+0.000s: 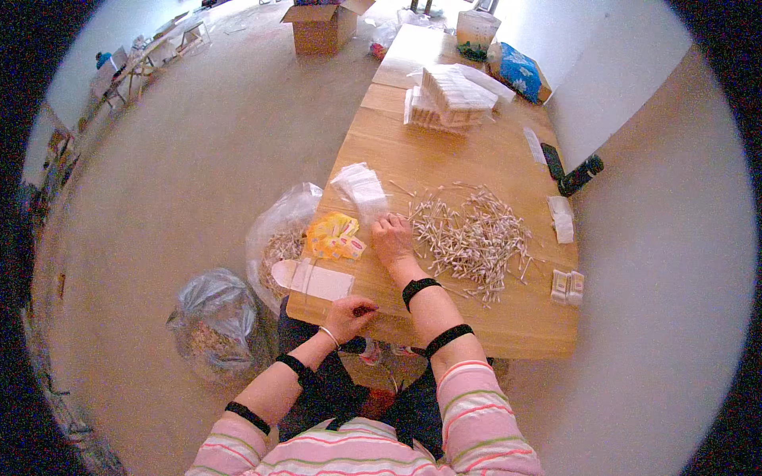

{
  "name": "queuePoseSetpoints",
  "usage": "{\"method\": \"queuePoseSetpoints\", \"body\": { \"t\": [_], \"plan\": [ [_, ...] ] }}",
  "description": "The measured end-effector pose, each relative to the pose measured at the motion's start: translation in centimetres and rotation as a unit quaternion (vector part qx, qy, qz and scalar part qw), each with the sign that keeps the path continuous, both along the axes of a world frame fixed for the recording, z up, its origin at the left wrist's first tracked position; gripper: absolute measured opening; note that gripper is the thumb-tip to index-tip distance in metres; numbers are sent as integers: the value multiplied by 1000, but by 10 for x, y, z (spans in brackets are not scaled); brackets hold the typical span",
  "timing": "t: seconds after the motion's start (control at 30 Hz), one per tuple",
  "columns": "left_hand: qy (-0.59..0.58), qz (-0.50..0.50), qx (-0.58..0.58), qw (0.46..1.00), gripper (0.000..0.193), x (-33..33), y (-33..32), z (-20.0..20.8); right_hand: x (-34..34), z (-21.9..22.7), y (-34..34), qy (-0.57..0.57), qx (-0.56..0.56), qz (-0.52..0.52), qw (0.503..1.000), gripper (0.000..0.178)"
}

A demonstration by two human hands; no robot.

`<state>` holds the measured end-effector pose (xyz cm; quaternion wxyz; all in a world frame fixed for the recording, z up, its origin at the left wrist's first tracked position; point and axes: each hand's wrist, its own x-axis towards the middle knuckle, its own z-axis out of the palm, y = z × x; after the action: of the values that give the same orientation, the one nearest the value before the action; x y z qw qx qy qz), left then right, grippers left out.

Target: The person is sorting cotton swabs and packaging them into small plastic bags.

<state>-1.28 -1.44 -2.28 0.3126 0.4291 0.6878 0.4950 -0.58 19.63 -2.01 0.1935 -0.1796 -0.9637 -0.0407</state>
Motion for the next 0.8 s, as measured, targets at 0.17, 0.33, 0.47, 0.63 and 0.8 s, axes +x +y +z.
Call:
{"method": "queuePoseSetpoints", "body": {
  "t": [0.17, 0.33, 0.47, 0.63, 0.8],
  "plan": [
    [18, -1, 22, 1000, 14, -1, 0, -2, -3, 6, -3, -65, 45, -18, 997, 12],
    [-19, 4, 16, 1000, 14, 3, 4, -6, 14, 19, -10, 51, 66, -48, 995, 12],
    [-21, -6, 23, 999, 15, 3, 3, -18, 39, 47, -21, 109, -25, -31, 993, 10],
    [30, 149, 116, 982, 42, 0, 8, -10, 78, 82, -41, 1, -127, 84, 988, 10],
    [352, 173, 189, 900, 38, -8, 9, 56, 92, 124, -61, -103, -260, 96, 955, 12]
  ]
}}
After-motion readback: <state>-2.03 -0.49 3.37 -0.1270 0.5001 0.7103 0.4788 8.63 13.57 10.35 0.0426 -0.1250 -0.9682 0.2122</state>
